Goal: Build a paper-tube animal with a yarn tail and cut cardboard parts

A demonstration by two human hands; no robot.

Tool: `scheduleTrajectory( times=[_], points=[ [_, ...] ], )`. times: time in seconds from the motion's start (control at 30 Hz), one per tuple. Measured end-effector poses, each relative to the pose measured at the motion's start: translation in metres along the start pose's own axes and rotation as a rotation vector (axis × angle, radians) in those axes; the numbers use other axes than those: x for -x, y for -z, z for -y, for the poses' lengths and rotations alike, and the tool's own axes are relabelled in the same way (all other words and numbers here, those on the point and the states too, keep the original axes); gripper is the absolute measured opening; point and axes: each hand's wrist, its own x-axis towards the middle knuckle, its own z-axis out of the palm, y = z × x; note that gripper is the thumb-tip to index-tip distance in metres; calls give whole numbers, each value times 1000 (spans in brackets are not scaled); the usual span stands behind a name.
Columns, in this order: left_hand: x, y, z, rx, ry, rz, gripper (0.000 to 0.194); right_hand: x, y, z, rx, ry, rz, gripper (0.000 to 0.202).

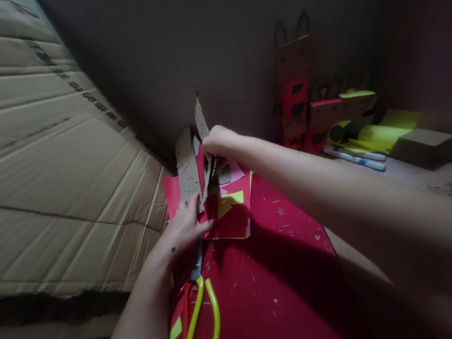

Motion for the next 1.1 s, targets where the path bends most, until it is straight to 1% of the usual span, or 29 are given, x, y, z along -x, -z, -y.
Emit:
scheduleTrajectory(
  times=[0.1,0.17,0.23,0.3,0.33,0.37,0.4,0.43,0.47,0.5,0.53,0.6,0.63,0.67,0.7,0.77,0.8,0.87,0.97,1.03,1.1],
  points=[
    [2,-3,0,-50,18,61,75,15,30,10,90,29,-136,28],
    [3,-5,-2,-60,16,74,76,30,55,16,143,50,-265,28],
    [5,-6,-3,-56,10,70,73,47,77,17,118,65,-373,26],
    [7,-5,-6,-35,-3,49,73,61,89,10,42,94,-407,18],
    [8,-3,-9,-13,-13,24,74,66,90,3,-24,107,-410,13],
    [8,-1,-13,23,-21,-15,76,69,89,-6,-86,117,-396,9],
    [8,1,-18,86,-23,-68,77,71,86,-16,-197,117,-356,4],
    [9,3,-24,185,-19,-115,76,73,80,-27,-508,53,-244,8],
    [10,5,-31,325,-9,-141,73,75,74,-38,-583,34,-203,10],
    [11,6,-40,500,4,-130,69,78,67,-48,-639,19,-168,13],
    [12,7,-48,702,12,-81,66,82,59,-58,-798,-32,-84,18],
    [15,5,-65,1088,-2,55,60,96,46,-74,-833,-60,-33,20],
    [16,3,-72,1225,-16,105,55,105,41,-80,-832,-75,-14,19],
    [17,1,-78,1316,-28,125,49,115,37,-86,-828,-89,8,21],
    [18,-1,-83,1364,-36,128,42,125,34,-91,-829,-105,31,22],
    [17,-4,-89,1373,-46,128,30,142,34,-100,-862,-159,175,27],
    [17,-3,-91,1360,-46,138,27,147,37,-104,-872,-175,199,29],
    [15,0,-93,1327,-46,174,25,154,45,-112,-869,-217,202,29],
    [16,6,-99,1261,-34,220,25,159,58,-123,-848,-276,153,22],
    [18,6,-104,1214,-13,222,24,163,62,-128,-851,-288,137,19],
    [20,1,-109,1160,17,206,22,168,63,-131,-872,-268,143,20]
  ],
)
